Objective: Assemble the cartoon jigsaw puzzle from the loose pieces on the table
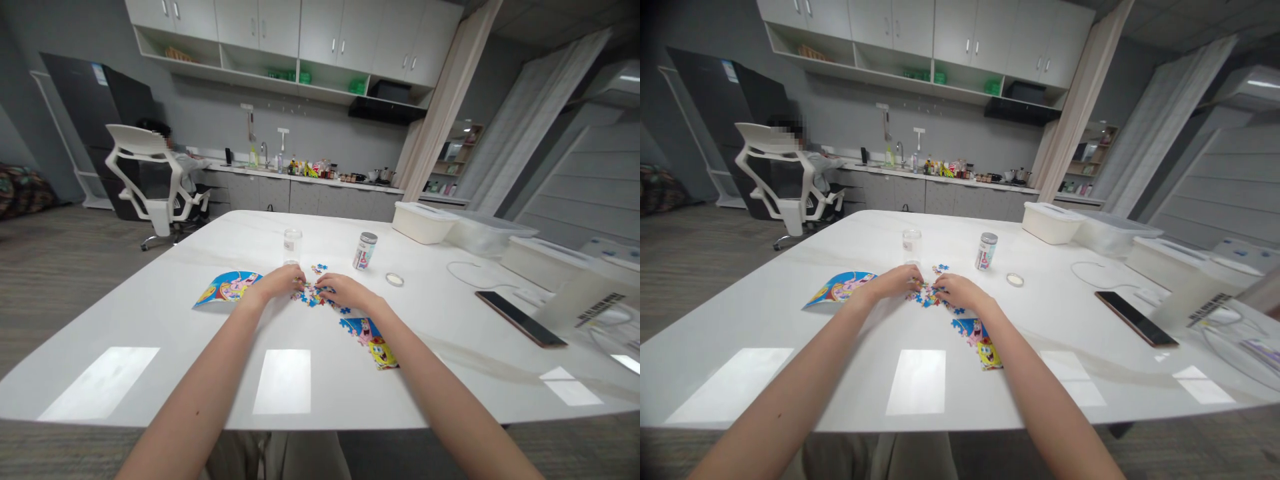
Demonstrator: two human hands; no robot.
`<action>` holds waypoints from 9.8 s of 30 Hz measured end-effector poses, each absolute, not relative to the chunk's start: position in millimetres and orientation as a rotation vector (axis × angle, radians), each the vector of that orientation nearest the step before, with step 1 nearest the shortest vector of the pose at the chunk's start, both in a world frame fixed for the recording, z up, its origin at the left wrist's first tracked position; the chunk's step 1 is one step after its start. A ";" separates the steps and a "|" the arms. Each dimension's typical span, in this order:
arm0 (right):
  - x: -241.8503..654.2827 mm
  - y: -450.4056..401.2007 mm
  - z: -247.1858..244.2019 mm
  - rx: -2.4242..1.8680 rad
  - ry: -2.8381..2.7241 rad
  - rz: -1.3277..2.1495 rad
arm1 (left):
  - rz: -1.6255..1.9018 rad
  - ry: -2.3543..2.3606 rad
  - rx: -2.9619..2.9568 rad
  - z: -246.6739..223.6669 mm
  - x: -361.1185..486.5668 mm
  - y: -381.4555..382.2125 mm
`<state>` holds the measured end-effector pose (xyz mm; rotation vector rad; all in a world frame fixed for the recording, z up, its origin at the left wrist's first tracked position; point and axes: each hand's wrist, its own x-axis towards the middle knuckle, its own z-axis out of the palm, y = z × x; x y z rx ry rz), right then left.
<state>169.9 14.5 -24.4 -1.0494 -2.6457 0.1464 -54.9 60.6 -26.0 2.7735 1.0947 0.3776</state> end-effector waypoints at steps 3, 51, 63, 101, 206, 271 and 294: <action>169.1 14.6 -23.5 -1.068 -2.641 0.143 | 0.395 1.089 2.768 -25.0 -52.6 59.4; 166.7 12.1 -21.7 -1.198 -2.524 0.122 | 0.507 1.061 2.478 -32.9 -35.4 57.1; 167.8 11.5 -24.2 -1.158 -2.485 0.147 | 0.452 1.045 2.476 -36.0 -37.6 60.0; 177.5 3.5 -17.1 -1.365 -2.483 0.131 | 0.283 1.148 2.697 -19.6 -40.9 49.5; 210.6 17.7 -20.5 -1.435 -2.354 0.351 | 0.288 1.242 2.846 -23.6 -26.7 39.5; 203.0 8.5 -13.9 -1.380 -2.305 0.467 | 0.811 0.845 2.055 -32.2 -17.5 43.4; 193.3 3.6 -9.1 -1.288 -2.287 0.437 | 0.954 0.852 1.762 -23.6 -7.7 31.3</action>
